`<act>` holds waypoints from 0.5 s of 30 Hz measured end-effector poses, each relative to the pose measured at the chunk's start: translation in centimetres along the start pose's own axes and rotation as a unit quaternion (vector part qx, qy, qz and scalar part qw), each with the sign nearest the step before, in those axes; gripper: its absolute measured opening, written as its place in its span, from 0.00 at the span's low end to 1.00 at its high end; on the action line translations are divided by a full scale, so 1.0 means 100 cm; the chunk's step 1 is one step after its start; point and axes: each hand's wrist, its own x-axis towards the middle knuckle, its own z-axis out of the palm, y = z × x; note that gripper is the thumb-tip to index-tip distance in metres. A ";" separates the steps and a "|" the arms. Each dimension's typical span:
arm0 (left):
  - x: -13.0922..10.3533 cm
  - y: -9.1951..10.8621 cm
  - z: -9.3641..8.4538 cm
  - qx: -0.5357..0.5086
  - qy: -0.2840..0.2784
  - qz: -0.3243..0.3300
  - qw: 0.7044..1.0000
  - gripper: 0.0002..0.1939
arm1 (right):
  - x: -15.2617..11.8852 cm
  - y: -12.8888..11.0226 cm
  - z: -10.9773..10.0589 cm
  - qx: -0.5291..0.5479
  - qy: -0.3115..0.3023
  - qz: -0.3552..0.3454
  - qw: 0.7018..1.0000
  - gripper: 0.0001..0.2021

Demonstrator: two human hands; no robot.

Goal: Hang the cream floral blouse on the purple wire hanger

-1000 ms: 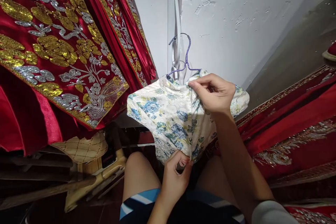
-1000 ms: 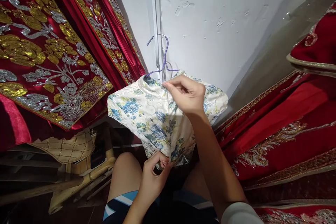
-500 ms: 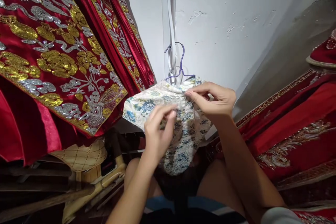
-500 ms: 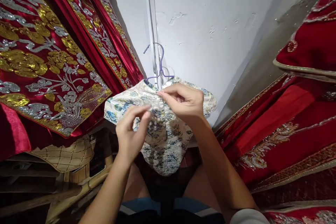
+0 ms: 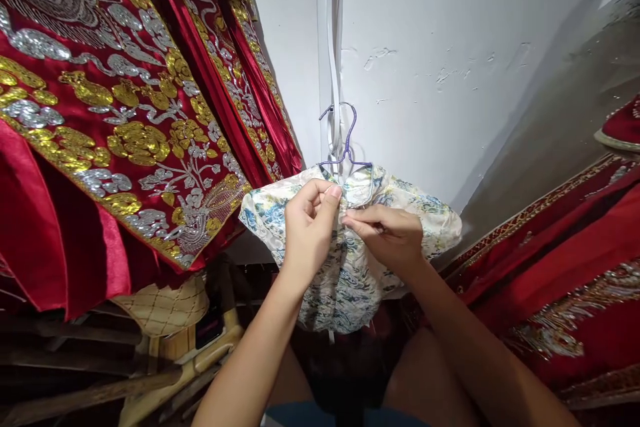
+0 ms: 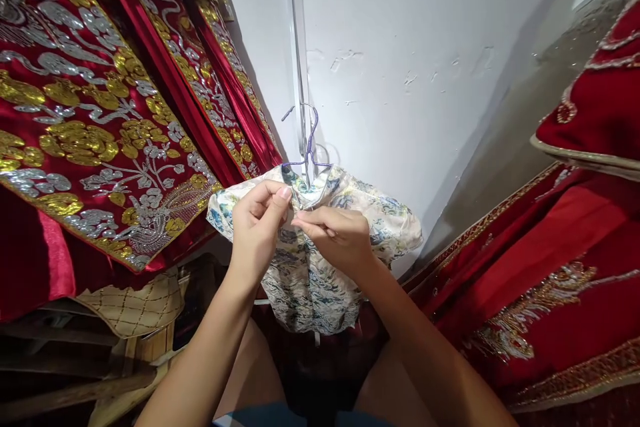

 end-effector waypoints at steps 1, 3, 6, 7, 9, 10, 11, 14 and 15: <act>0.000 0.000 0.001 0.001 0.001 -0.001 1.000 0.15 | -0.002 0.000 0.000 0.004 0.002 0.011 1.000 0.04; 0.001 -0.001 0.003 0.012 0.001 0.003 1.000 0.14 | -0.005 0.001 0.001 0.008 0.006 0.037 0.999 0.04; 0.005 0.001 0.004 0.038 0.025 0.031 0.998 0.14 | -0.014 0.003 0.004 0.017 -0.035 0.064 0.997 0.05; 0.008 0.002 0.002 0.046 0.049 0.048 0.997 0.14 | -0.019 0.004 0.005 0.024 -0.068 0.077 0.994 0.05; 0.016 0.003 -0.006 0.061 0.112 0.084 0.988 0.13 | -0.032 0.005 0.008 0.042 -0.153 0.128 0.979 0.06; 0.022 0.002 -0.013 0.068 0.145 0.101 0.982 0.13 | -0.039 0.005 0.008 0.057 -0.186 0.163 0.967 0.06; 0.027 0.001 -0.022 0.077 0.174 0.117 0.975 0.12 | -0.046 0.005 0.007 0.076 -0.208 0.197 0.955 0.07; 0.040 -0.010 -0.054 0.098 0.238 0.139 0.956 0.11 | -0.060 0.000 0.000 0.144 -0.197 0.267 0.932 0.12; 0.043 -0.016 -0.065 0.096 0.258 0.138 0.951 0.11 | -0.062 -0.003 -0.003 0.165 -0.178 0.279 0.929 0.14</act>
